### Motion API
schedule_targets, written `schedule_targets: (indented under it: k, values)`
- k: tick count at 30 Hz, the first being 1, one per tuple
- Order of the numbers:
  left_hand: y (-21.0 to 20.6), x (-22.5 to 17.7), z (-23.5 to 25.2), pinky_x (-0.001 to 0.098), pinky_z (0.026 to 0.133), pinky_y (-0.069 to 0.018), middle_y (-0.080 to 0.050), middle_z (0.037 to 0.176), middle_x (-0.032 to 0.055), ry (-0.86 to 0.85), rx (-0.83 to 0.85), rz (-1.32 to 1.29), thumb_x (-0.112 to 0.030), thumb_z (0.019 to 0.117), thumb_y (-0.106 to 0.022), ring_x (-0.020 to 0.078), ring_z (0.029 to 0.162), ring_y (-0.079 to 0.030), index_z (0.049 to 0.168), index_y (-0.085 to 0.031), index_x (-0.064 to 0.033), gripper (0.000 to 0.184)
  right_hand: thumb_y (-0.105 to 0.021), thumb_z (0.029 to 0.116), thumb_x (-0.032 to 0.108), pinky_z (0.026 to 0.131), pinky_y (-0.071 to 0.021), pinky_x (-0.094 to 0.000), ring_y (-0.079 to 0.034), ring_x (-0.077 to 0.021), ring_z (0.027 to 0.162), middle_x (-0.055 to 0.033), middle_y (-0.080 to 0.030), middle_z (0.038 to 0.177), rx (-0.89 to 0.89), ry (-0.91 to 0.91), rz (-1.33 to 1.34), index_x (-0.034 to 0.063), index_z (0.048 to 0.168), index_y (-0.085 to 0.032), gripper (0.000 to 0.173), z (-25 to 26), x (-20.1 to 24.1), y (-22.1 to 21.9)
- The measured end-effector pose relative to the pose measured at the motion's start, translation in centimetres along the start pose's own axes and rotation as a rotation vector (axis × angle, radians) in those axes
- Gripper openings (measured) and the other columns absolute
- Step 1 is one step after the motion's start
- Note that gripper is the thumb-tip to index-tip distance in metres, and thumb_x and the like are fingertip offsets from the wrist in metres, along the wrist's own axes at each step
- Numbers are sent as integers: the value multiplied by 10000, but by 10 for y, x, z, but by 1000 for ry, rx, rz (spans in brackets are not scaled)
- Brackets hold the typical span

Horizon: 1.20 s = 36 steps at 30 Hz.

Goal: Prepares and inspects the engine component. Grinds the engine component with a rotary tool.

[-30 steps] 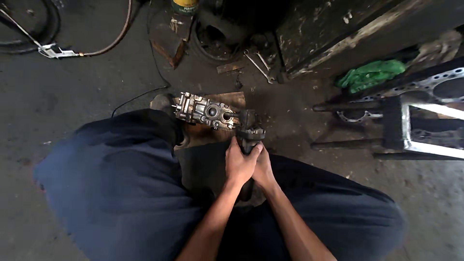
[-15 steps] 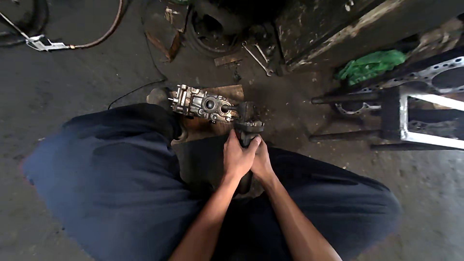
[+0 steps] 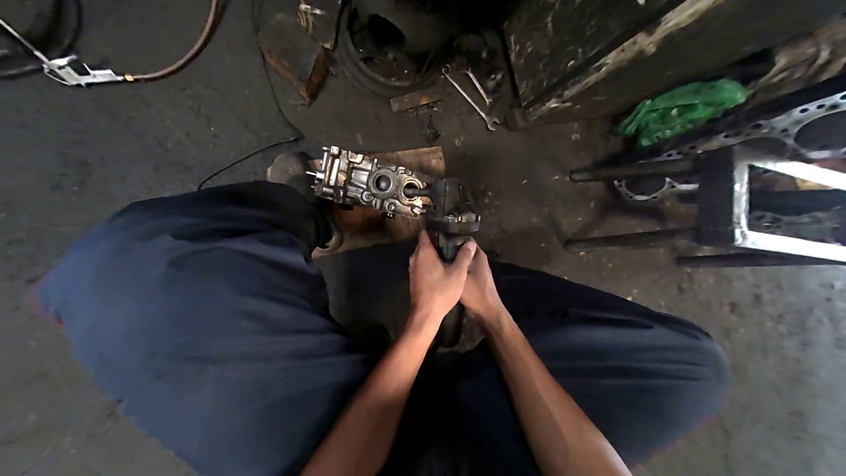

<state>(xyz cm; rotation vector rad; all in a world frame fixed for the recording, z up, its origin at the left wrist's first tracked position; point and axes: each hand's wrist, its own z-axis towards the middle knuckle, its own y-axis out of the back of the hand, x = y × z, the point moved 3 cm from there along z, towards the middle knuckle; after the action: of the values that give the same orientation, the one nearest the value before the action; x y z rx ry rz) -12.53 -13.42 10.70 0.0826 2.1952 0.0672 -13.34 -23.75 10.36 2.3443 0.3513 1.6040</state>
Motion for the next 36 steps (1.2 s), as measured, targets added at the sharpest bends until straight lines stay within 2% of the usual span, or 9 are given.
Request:
schedule_targets:
  k: [7, 11, 16, 19, 23, 25, 29, 32, 36]
  values:
    - [2, 3, 3, 401, 995, -549, -706, 1153, 111, -46, 19, 19, -431, 899, -762, 181, 1099, -678, 1390, -545, -38, 665, -624, 963, 132, 947, -581, -260, -689, -84, 1045, -100, -699, 1146, -40, 27, 110, -56, 1353, -510, 448, -2, -6, -7]
    - [3, 13, 9, 395, 987, -560, -710, 1140, 108, -53, 11, -15, -404, 885, -780, 173, 1088, -686, 1365, -560, -39, 643, -675, 933, 148, 970, -567, -252, -677, -84, 1079, -116, -688, 1182, -59, 51, 91, -71, 1378, -486, 531, -2, -12, -15]
    - [4, 23, 16, 393, 995, -560, -717, 1148, 104, -34, -10, -33, -405, 849, -817, 166, 1091, -690, 1380, -559, -50, 688, -622, 986, 156, 996, -560, -263, -671, -100, 1113, -130, -676, 1214, -87, 61, 102, -74, 1408, -451, 511, -1, -25, -25]
    - [3, 29, 20, 397, 994, -563, -721, 1136, 112, -24, -17, -24, -421, 819, -844, 172, 1087, -694, 1367, -575, -46, 717, -643, 952, 112, 990, -553, -256, -673, -94, 1088, -145, -678, 1191, -117, 73, 124, -116, 1399, -437, 542, -1, -41, -29]
    - [4, 37, 25, 416, 1023, -548, -717, 1175, 111, 11, -22, -29, -442, 792, -862, 180, 1125, -685, 1406, -553, -56, 788, -704, 898, 31, 977, -517, -234, -641, -84, 1085, -155, -654, 1224, -76, -153, 91, -92, 1424, -435, 603, -8, 5, -28]
    - [4, 39, 26, 422, 1020, -552, -718, 1177, 102, 18, -26, -34, -438, 786, -869, 177, 1125, -686, 1400, -551, -70, 784, -710, 896, 38, 992, -515, -248, -643, -101, 1103, -165, -651, 1251, -63, -173, 42, -88, 1447, -417, 637, -8, 3, -29]
    - [2, 39, 23, 417, 1012, -555, -722, 1158, 117, 13, -35, -31, -439, 770, -877, 192, 1108, -692, 1413, -542, -42, 827, -719, 905, 112, 984, -535, -214, -664, -70, 1084, -160, -679, 1189, -146, 33, -17, -142, 1395, -431, 623, -9, -43, -35]
    - [3, 36, 18, 416, 1025, -543, -717, 1167, 131, 13, -33, -17, -445, 772, -873, 198, 1118, -685, 1426, -534, -21, 850, -727, 895, 116, 1000, -519, -208, -646, -56, 1103, -145, -667, 1209, -139, 63, -9, -127, 1419, -404, 662, -13, -45, -34]
    - [2, 35, 16, 421, 1001, -557, -727, 1133, 107, -1, -31, -18, -450, 773, -870, 186, 1089, -695, 1406, -550, -50, 814, -728, 894, 102, 990, -541, -219, -672, -63, 1076, -147, -688, 1176, -152, 59, 1, -143, 1391, -436, 627, -13, -40, -32]
